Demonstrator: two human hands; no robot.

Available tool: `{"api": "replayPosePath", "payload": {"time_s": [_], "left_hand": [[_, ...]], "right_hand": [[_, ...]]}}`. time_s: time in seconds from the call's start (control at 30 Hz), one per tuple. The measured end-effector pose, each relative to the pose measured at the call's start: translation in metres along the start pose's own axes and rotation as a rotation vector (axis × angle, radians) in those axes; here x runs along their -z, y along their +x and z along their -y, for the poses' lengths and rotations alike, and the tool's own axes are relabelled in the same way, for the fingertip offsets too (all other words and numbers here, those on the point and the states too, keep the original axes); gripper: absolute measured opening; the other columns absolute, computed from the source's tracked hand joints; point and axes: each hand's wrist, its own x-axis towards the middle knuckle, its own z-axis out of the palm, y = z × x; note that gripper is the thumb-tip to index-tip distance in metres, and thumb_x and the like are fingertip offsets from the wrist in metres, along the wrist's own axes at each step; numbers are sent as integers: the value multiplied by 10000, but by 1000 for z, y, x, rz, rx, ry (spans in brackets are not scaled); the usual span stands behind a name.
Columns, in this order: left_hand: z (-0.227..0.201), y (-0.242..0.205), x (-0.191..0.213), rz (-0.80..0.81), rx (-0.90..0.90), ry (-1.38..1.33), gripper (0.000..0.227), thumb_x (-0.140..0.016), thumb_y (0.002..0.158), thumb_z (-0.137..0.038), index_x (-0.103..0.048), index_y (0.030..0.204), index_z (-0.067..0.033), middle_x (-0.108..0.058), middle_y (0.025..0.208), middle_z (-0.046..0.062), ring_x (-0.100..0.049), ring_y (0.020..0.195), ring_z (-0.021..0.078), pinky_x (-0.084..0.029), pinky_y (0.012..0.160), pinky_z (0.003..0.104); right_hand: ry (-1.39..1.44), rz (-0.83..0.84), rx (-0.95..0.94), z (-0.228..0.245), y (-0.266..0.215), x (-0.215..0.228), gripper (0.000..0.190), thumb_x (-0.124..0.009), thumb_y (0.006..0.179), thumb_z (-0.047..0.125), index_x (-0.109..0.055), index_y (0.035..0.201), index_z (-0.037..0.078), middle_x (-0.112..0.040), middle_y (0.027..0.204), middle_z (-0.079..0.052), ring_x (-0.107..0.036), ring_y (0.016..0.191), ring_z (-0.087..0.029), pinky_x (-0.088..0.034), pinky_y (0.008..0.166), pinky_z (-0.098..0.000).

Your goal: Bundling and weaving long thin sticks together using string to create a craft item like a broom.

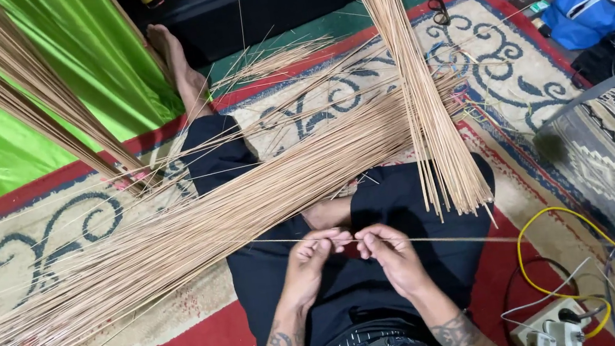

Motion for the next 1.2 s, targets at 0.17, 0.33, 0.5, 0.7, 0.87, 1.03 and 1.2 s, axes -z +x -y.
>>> {"api": "replayPosePath", "payload": {"time_s": [0.17, 0.33, 0.5, 0.7, 0.87, 1.03, 1.2], "left_hand": [[-8, -18, 99, -611, -344, -114, 209, -583, 1056, -165, -660, 1072, 29, -731, 1005, 188, -685, 845, 198, -568, 868, 322], [-69, -44, 88, -1001, -454, -167, 250, -670, 1011, -374, -602, 967, -137, -578, 789, -19, -554, 719, 62, -463, 713, 184], [-53, -24, 30, -928, -188, 136, 161, -572, 1044, -203, -655, 1118, -86, -708, 1048, 72, -618, 896, 120, -502, 891, 284], [-12, -9, 8, -543, -70, 3, 285, -602, 1008, -153, -664, 1168, 75, -765, 1042, 232, -713, 902, 226, -537, 841, 306], [-35, -13, 57, -858, -456, 145, 119, -637, 1033, -121, -679, 1004, -13, -742, 943, 136, -731, 798, 149, -572, 743, 197], [-56, -10, 43, -860, -441, 281, 129, -641, 1035, -131, -692, 1000, -17, -737, 865, 134, -682, 723, 121, -526, 685, 191], [-54, 8, 25, -715, -448, 378, 115, -649, 1005, -62, -716, 952, 14, -732, 850, 164, -690, 733, 171, -555, 715, 270]], "right_hand": [[309, -244, 138, 17, 11, 41, 169, -544, 1035, 56, -673, 1091, -37, -642, 933, -119, -545, 764, -163, -472, 720, -317], [323, -299, 197, 44, 11, 51, 291, -497, 1084, 279, -664, 968, 71, -477, 699, -7, -445, 642, -118, -389, 679, -294], [247, -248, 79, 24, 6, 15, 290, -438, 1114, 182, -634, 1081, -28, -516, 804, -59, -471, 739, -128, -438, 715, -293], [162, -108, -77, 18, 6, 9, 331, -495, 1070, 188, -691, 1146, -68, -596, 839, -99, -526, 745, -160, -454, 696, -302], [171, -547, 134, 48, 14, 47, 195, -547, 1070, 144, -668, 1113, -2, -535, 810, -16, -529, 745, -76, -441, 717, -195], [-504, -568, 320, 46, 11, 29, 219, -644, 987, 92, -682, 1199, 56, -592, 1011, -93, -608, 883, -201, -515, 800, -313], [-1294, -218, 495, 32, 8, 7, 305, -632, 987, 249, -726, 1276, 221, -690, 1265, -23, -610, 1243, -268, -429, 1048, -435]]}}
